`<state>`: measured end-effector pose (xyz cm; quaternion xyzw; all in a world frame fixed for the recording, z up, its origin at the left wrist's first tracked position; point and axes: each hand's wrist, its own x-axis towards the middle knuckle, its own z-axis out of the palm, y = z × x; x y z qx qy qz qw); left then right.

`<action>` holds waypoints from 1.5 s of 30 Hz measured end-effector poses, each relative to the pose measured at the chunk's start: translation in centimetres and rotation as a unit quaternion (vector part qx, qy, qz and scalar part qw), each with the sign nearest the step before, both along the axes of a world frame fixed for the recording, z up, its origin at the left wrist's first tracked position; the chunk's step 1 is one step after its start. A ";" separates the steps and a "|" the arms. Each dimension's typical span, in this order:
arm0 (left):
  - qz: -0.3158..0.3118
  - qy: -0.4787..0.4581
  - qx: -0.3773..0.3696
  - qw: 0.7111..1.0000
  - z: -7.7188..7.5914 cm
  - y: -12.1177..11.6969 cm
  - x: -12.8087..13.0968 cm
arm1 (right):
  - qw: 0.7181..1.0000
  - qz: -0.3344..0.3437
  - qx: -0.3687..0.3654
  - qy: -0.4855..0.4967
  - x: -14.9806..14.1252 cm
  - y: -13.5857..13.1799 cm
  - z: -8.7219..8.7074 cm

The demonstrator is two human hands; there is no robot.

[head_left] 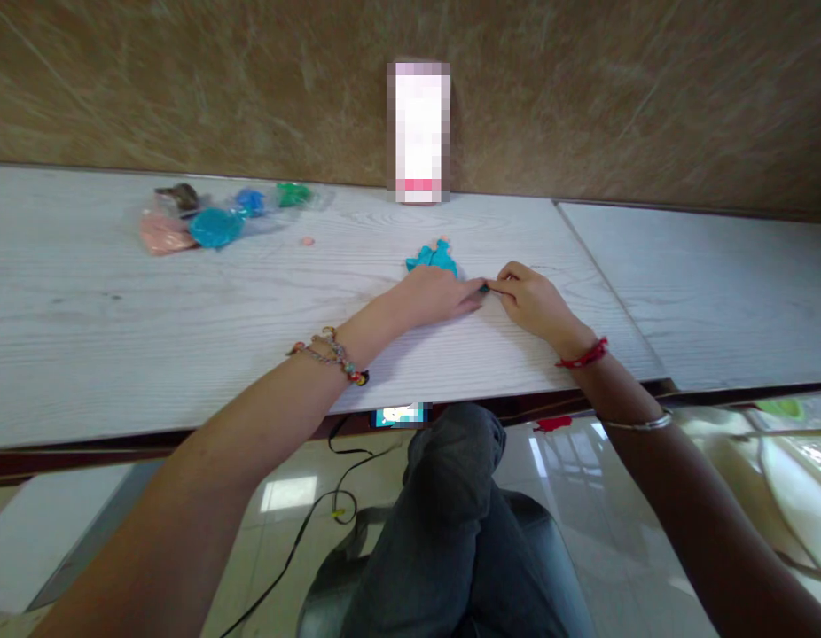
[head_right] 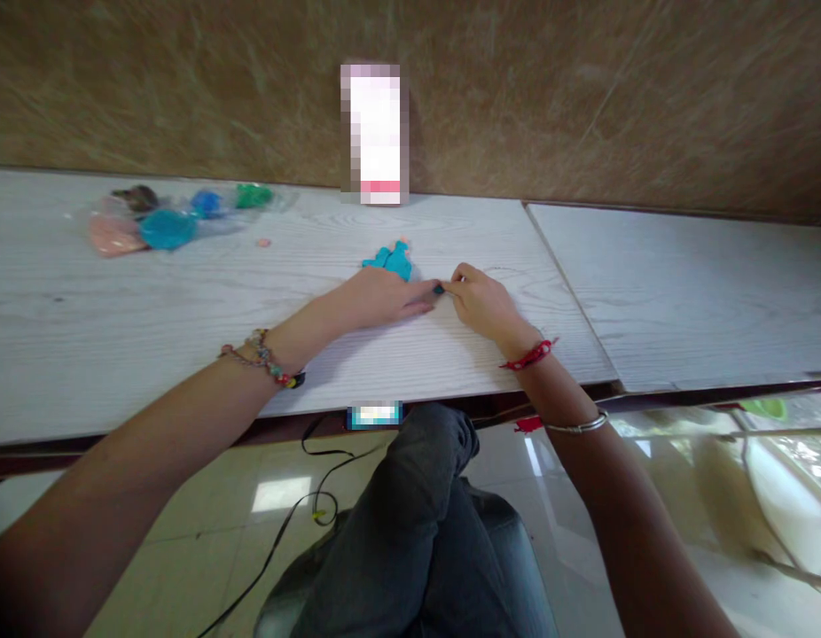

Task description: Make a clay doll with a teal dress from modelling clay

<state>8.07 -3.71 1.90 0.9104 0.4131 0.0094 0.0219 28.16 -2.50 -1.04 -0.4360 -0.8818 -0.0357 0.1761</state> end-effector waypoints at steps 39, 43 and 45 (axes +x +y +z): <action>0.027 0.018 -0.040 0.999 0.6 0.2 0.2 | 0.999 0.000 0.046 0.023 -0.1 -0.7 0.6; 0.022 0.011 -0.029 0.999 0.7 0.1 0.3 | 0.999 -0.023 0.034 0.010 -0.3 -0.5 0.6; 0.021 0.009 -0.019 1.000 0.6 0.0 0.2 | 0.999 -0.023 0.013 -0.030 -0.4 -0.5 0.6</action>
